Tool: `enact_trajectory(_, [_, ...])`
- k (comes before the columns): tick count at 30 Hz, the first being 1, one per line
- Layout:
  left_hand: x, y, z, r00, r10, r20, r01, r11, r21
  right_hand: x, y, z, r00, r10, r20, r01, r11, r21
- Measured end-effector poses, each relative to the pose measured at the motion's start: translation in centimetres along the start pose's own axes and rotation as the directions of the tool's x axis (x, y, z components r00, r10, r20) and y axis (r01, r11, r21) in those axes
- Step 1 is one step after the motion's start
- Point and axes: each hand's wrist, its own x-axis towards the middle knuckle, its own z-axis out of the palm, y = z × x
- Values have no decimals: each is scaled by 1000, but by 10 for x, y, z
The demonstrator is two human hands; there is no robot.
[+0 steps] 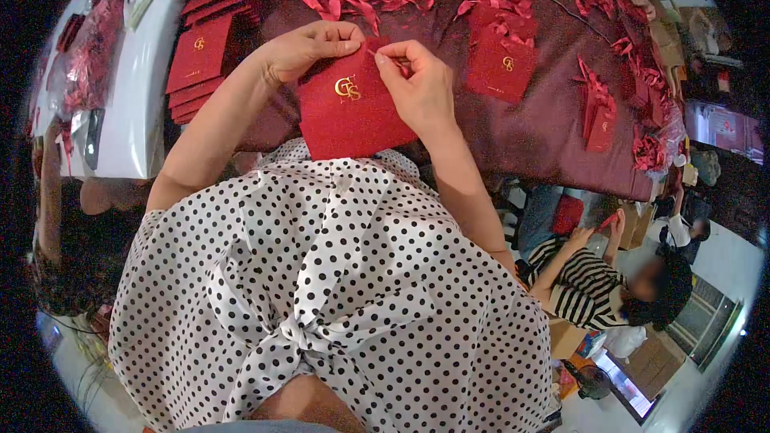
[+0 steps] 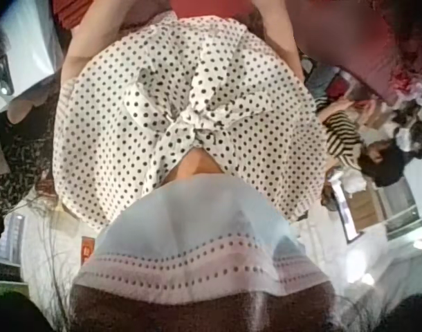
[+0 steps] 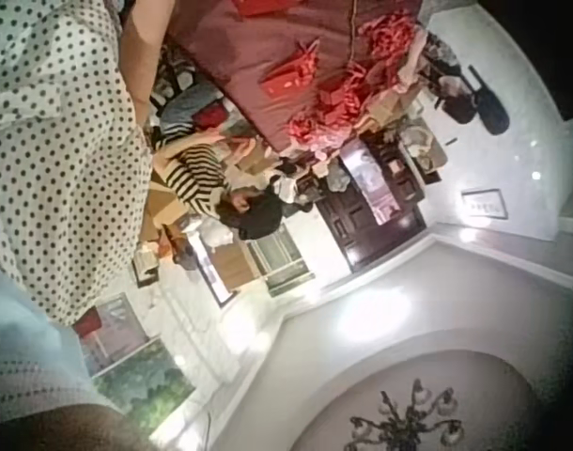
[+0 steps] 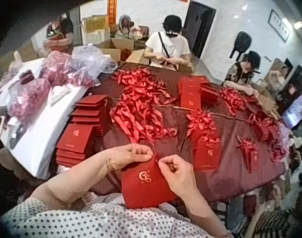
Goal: Tying decorative pink ribbons onto red envelopes or small gift boxes as part of a manual assembly process.
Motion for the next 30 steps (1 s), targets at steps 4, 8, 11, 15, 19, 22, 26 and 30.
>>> enact_trajectory(4, [3,5,-1,992,73,-107,-51,980,191,7,-6,0,986,-168,10,167,964,-206])
enact_trajectory(8, [11,8,1,963,192,-189,-80,874,480,21,-5,2,908,-403,116,411,799,-439])
enact_trajectory(11, [20,-3,2,938,327,-116,-246,863,441,23,-2,9,871,-380,311,485,569,-665])
enact_trajectory(15, [12,4,-3,935,303,-182,-149,805,574,38,22,14,886,-424,189,461,754,-468])
enact_trajectory(19, [0,9,0,965,53,-257,22,960,278,33,0,-10,903,-246,352,327,925,-193])
enact_trajectory(22, [-2,31,16,991,35,-130,14,932,362,21,-15,-19,904,-271,329,349,914,-206])
enact_trajectory(26, [3,57,25,997,-64,-51,81,867,491,16,-17,-21,912,-268,310,323,936,-142])
enact_trajectory(30, [11,48,33,969,238,-63,-110,648,754,21,-9,-22,916,-262,303,302,949,-93])
